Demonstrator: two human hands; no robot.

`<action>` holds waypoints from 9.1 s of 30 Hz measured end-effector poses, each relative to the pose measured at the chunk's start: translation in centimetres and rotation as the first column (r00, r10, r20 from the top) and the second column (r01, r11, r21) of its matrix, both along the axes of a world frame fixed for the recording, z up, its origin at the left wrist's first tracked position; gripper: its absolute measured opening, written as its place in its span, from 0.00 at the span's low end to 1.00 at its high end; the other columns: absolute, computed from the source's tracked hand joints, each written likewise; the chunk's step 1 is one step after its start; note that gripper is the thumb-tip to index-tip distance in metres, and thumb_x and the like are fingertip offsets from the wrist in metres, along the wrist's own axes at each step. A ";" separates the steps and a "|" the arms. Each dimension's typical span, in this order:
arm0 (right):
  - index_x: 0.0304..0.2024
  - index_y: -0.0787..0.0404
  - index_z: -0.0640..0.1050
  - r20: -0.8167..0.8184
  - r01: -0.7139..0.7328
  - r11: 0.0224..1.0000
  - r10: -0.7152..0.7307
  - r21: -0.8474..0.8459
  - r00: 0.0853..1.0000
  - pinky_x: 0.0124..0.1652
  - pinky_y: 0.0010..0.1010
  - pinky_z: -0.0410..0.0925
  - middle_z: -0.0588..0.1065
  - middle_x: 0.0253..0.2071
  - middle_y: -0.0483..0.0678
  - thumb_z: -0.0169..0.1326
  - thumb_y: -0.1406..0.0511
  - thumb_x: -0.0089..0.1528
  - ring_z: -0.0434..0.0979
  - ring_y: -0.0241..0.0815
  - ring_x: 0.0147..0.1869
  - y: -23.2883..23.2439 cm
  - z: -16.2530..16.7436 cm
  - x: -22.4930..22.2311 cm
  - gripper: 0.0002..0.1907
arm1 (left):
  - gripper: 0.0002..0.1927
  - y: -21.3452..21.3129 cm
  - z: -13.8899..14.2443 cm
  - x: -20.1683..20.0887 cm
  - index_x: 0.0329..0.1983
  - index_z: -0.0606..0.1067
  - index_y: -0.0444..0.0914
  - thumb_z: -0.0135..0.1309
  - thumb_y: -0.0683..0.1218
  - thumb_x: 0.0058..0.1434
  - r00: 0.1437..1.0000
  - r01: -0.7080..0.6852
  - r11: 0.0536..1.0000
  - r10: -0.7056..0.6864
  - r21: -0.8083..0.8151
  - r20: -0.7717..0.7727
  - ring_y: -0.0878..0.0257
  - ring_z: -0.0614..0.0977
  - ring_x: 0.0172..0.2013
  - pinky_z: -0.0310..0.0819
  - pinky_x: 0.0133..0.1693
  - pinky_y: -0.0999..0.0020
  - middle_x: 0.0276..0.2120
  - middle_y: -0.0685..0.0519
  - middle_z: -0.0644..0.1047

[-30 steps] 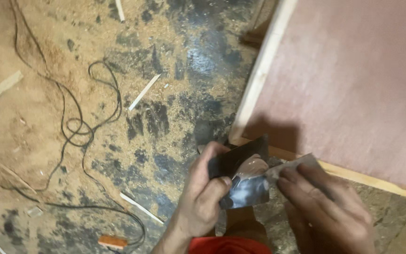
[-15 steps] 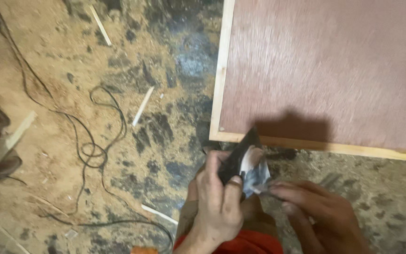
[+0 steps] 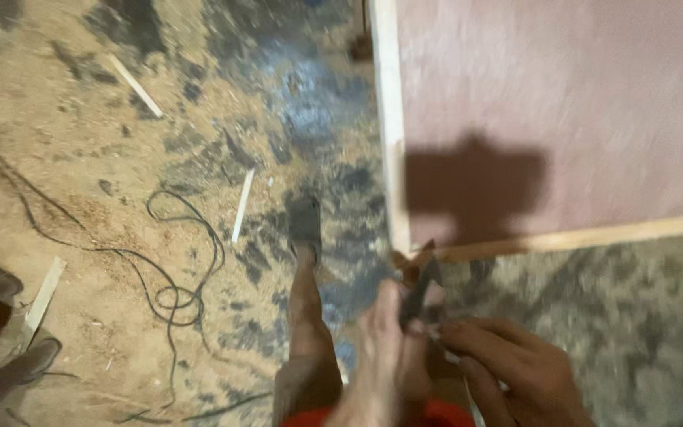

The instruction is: The person holds a small board with wood filler in one hand and uses a flat spreader to press filler into the seams along the edges of a large wood panel, working along the panel perimeter and refilling the spreader as needed.

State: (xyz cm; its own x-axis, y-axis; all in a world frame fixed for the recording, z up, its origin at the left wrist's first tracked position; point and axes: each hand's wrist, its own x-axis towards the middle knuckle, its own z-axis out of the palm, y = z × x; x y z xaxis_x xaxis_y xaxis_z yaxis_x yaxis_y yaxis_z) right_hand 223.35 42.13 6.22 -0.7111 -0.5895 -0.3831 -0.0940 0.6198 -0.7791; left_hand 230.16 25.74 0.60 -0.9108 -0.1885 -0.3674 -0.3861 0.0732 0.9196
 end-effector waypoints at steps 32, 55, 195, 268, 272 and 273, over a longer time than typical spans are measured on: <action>0.46 0.58 0.84 -0.361 -0.134 0.820 0.384 0.557 0.850 0.37 0.35 0.64 0.83 0.46 0.46 0.60 0.62 0.62 0.79 0.41 0.46 -4.6 -4.7 -0.1 0.11 | 0.07 -2.8 -9.6 -14.1 0.48 0.65 0.39 0.40 0.44 0.68 0.861 -0.037 0.963 0.166 0.266 -0.481 0.56 0.79 0.30 0.74 0.35 0.61 0.30 0.45 0.74; 0.46 0.59 0.84 -0.498 -0.014 0.817 0.365 0.577 0.787 0.44 0.47 0.68 0.82 0.43 0.47 0.61 0.66 0.61 0.78 0.42 0.52 1.8 -4.6 -2.9 0.11 | 0.08 -4.1 -8.3 -14.2 0.49 0.68 0.36 0.44 0.42 0.69 0.863 0.065 0.991 0.002 0.116 -0.505 0.51 0.76 0.28 0.70 0.33 0.55 0.30 0.44 0.72; 0.55 0.52 0.80 -0.508 0.083 0.740 0.371 0.667 0.777 0.62 0.67 0.65 0.80 0.57 0.47 0.68 0.57 0.55 0.76 0.50 0.65 69.5 -6.5 -35.1 0.26 | 0.06 58.5 -9.2 -46.3 0.42 0.65 0.37 0.42 0.44 0.66 0.908 0.247 0.946 -0.152 0.208 -0.390 0.70 0.65 0.24 0.60 0.26 0.70 0.27 0.57 0.67; 0.44 0.53 0.82 -0.408 -0.017 0.752 0.375 0.658 0.832 0.45 0.57 0.73 0.83 0.44 0.45 0.56 0.54 0.61 0.81 0.44 0.49 44.1 -3.8 -27.8 0.14 | 0.19 33.0 -4.6 -31.8 0.45 0.65 0.37 0.49 0.42 0.48 0.938 -0.256 0.665 0.346 0.702 0.014 0.61 0.71 0.40 0.72 0.44 0.66 0.38 0.49 0.69; 0.46 0.53 0.81 -0.336 0.003 0.776 0.270 0.631 0.902 0.43 0.48 0.76 0.83 0.43 0.47 0.55 0.56 0.69 0.81 0.41 0.46 42.4 -3.8 -26.9 0.10 | 0.19 30.5 -4.5 -31.0 0.44 0.65 0.38 0.50 0.43 0.48 0.937 -0.223 0.637 0.348 0.738 -0.017 0.59 0.72 0.41 0.72 0.44 0.62 0.38 0.49 0.69; 0.45 0.52 0.81 -0.350 -0.018 0.757 0.323 0.653 0.879 0.42 0.49 0.75 0.83 0.43 0.46 0.55 0.57 0.67 0.82 0.43 0.47 41.9 -3.8 -26.6 0.10 | 0.19 29.5 -4.3 -30.4 0.46 0.65 0.37 0.51 0.42 0.50 0.925 -0.206 0.652 0.373 0.729 -0.072 0.59 0.71 0.41 0.69 0.44 0.62 0.37 0.48 0.69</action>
